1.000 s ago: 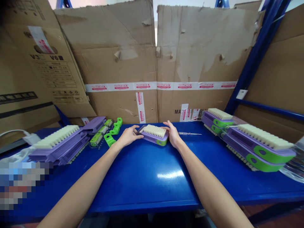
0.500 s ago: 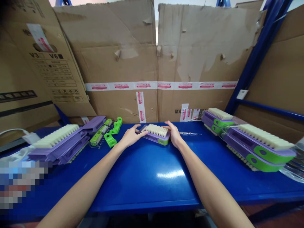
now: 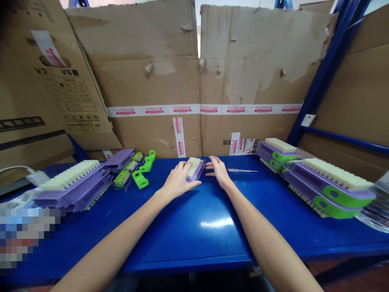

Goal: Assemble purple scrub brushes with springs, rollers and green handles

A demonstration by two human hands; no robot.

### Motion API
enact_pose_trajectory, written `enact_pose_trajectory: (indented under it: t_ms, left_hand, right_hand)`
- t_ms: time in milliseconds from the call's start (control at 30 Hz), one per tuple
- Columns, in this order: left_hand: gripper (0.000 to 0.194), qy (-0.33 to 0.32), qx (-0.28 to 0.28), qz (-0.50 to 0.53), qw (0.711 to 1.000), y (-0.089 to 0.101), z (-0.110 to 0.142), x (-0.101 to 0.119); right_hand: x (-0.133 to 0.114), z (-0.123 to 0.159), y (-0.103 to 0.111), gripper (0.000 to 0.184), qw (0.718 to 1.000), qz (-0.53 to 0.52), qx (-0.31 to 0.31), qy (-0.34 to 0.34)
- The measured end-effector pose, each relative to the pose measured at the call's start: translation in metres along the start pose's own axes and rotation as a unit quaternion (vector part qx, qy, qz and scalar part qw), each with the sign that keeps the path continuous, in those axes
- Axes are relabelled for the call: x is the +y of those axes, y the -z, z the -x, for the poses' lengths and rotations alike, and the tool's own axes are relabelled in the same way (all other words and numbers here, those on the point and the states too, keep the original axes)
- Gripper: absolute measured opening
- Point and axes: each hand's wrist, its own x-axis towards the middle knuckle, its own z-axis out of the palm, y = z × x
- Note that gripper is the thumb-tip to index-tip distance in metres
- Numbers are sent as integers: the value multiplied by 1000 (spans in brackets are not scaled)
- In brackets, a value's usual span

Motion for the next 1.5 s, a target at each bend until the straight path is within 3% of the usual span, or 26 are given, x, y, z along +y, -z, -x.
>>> enact_pose_trajectory:
  t_ms: [200,333,500,733,933,1300,1500]
  left_hand:
    - [56,-93,-31,-39,994,12,-5,-26]
    - [51,-90,22,-129,987,16,-6,-41]
    - [46,-69,34,-159,984,15,-6,-42]
    - [35,-106,35,-139,984,14,-6,-25]
    - [48,-101,29,-142,984,14,-1,-12]
    - [68,-15,21,-170,985,2,3,-3]
    - [62,-3,23,-175,984,8,2,1]
  right_hand:
    - [8,-7,5,41,980,137,48,139]
    - [13,-8,8,44,963,199,22,179]
    - [17,-4,3,50,951,240,-29,191]
    - [17,-2,1,51,944,264,-42,191]
    - [18,-3,2,51,935,290,-48,198]
    - [10,7,-5,54,919,336,-97,180]
    - [12,6,-5,53,911,351,-101,190]
